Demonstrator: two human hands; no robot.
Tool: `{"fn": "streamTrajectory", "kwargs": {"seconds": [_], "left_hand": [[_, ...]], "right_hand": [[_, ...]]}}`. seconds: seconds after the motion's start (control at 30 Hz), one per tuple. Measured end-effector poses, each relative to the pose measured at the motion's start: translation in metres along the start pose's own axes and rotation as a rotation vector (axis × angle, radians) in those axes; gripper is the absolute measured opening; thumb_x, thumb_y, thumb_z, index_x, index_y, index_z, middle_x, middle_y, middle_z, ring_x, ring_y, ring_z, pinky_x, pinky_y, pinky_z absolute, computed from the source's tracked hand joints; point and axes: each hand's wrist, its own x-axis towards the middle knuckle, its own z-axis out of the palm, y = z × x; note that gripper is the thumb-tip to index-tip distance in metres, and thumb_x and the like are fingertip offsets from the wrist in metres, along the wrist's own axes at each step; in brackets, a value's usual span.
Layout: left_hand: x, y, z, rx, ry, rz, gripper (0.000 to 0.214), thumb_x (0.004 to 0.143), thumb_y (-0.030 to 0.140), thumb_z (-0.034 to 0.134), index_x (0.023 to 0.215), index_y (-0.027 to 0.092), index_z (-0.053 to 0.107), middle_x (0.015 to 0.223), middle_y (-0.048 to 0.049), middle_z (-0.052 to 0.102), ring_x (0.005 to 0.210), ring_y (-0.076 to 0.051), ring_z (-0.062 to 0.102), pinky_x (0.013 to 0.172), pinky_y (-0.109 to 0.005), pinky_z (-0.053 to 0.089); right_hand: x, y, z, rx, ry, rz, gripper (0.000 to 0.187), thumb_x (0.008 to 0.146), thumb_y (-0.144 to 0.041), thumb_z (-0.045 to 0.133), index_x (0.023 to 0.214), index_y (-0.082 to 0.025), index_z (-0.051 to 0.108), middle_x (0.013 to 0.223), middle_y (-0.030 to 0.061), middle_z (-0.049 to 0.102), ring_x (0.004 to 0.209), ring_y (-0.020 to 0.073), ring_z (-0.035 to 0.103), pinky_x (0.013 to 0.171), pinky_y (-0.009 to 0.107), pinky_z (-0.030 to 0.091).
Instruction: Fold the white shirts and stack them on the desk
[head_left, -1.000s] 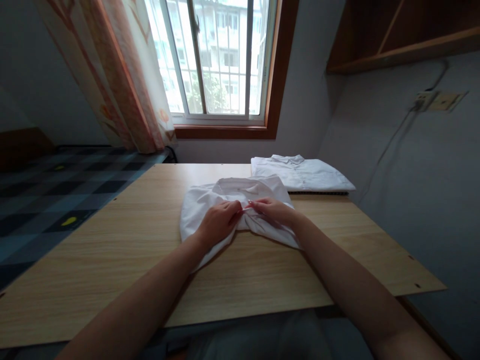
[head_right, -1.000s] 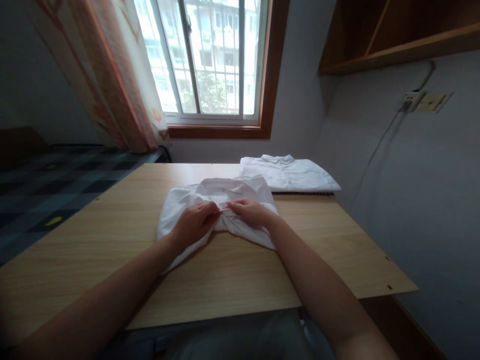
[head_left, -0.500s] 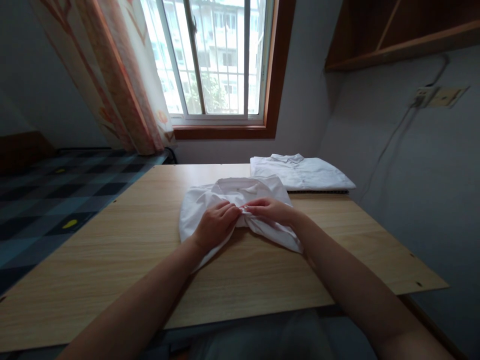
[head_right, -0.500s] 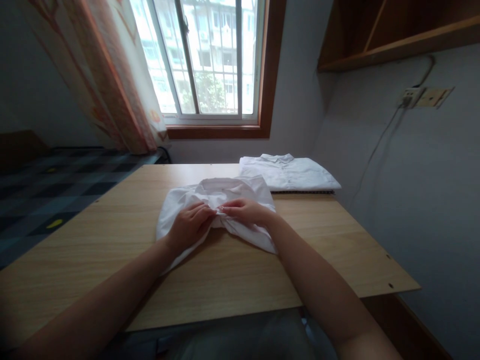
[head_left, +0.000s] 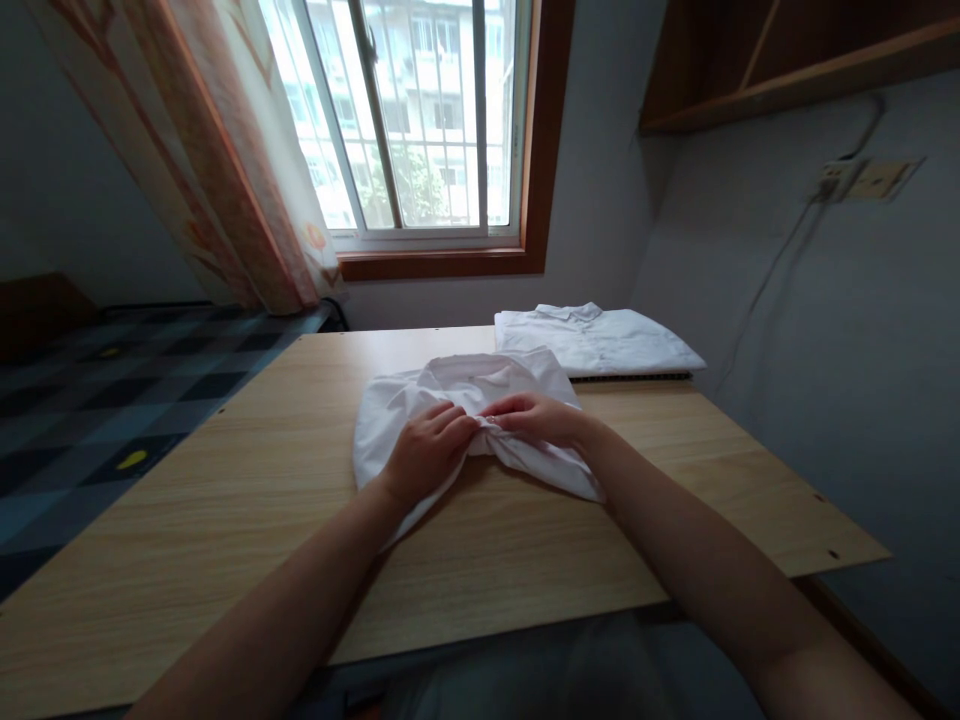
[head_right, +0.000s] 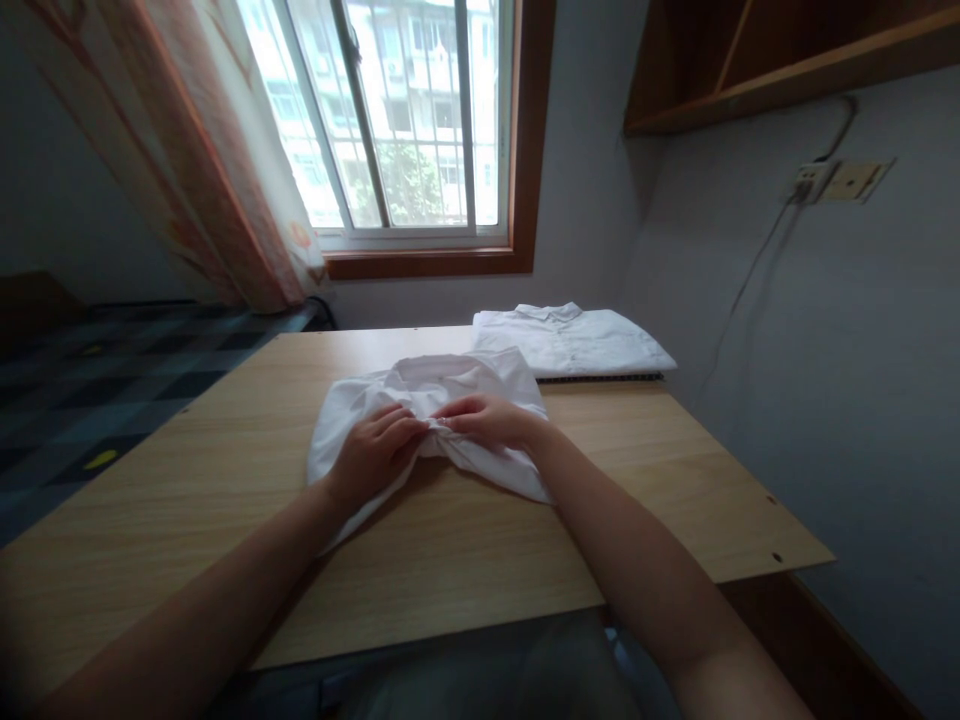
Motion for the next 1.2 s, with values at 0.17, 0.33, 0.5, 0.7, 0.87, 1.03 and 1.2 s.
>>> {"fn": "streamTrajectory", "kwargs": {"seconds": [0.17,0.33,0.5,0.7,0.87,1.03,1.2], "left_hand": [[-0.002,0.000,0.006,-0.128,-0.077,-0.241,0.012,0.095,0.018,0.049,0.086,0.019,0.057,0.077,-0.0021,0.062,0.073,-0.017,0.058,0.067,-0.027,0.046],[-0.003,-0.006,0.016,-0.311,-0.198,-0.566,0.013,0.094,0.027,0.049,0.096,0.019,0.059,0.062,0.0051,0.052,0.057,-0.013,0.050,0.057,-0.024,0.037],[-0.003,-0.012,0.021,-0.462,-0.188,-0.663,0.021,0.090,0.033,0.053,0.091,0.017,0.066,0.057,0.0050,0.052,0.054,-0.011,0.045,0.055,-0.024,0.035],[-0.001,-0.015,0.021,-0.628,-0.165,-0.703,0.029,0.088,0.040,0.055,0.095,0.017,0.071,0.089,-0.0047,0.073,0.082,-0.019,0.064,0.076,-0.029,0.050],[0.006,-0.016,0.010,-0.764,-0.104,-0.689,0.028,0.087,0.040,0.059,0.100,0.019,0.072,0.099,-0.0063,0.073,0.093,-0.020,0.064,0.086,-0.032,0.052],[0.017,-0.003,-0.010,-0.780,0.042,-0.692,0.029,0.081,0.036,0.067,0.105,0.020,0.073,0.103,-0.0056,0.071,0.096,-0.020,0.063,0.091,-0.034,0.050],[0.022,0.014,-0.011,-1.031,0.088,-0.858,0.036,0.081,0.040,0.067,0.110,0.019,0.071,0.106,-0.0067,0.073,0.093,-0.020,0.064,0.082,-0.030,0.051]], "right_hand": [[0.007,0.008,0.012,-0.013,0.100,-0.027,0.022,0.076,-0.029,0.068,0.093,-0.017,0.076,0.089,0.0031,0.072,0.077,0.0141,0.059,0.074,0.026,0.044],[0.018,0.018,0.028,-0.270,0.318,-0.109,0.021,0.083,-0.029,0.058,0.082,-0.015,0.073,0.079,0.0035,0.070,0.072,0.0153,0.057,0.068,0.027,0.042],[0.013,0.012,0.031,-0.523,0.417,-0.207,0.042,0.093,-0.045,0.046,0.068,-0.016,0.063,0.063,0.0004,0.059,0.062,0.0135,0.048,0.059,0.026,0.034],[0.007,0.004,0.028,-0.649,0.506,-0.261,0.027,0.089,-0.034,0.053,0.070,-0.018,0.061,0.065,-0.0002,0.060,0.062,0.0133,0.048,0.058,0.026,0.032],[0.005,-0.010,0.033,-0.508,0.629,-0.373,0.028,0.091,-0.038,0.051,0.072,-0.019,0.061,0.069,0.0008,0.060,0.066,0.0153,0.051,0.064,0.028,0.037],[-0.007,-0.036,0.042,-0.319,0.665,-0.441,0.029,0.088,-0.045,0.058,0.074,-0.020,0.062,0.069,-0.0008,0.056,0.070,0.0150,0.049,0.067,0.027,0.040],[-0.003,-0.032,0.044,0.043,0.609,-0.412,0.031,0.082,-0.051,0.065,0.076,-0.020,0.063,0.074,-0.0012,0.058,0.071,0.0139,0.050,0.068,0.026,0.043]]}}
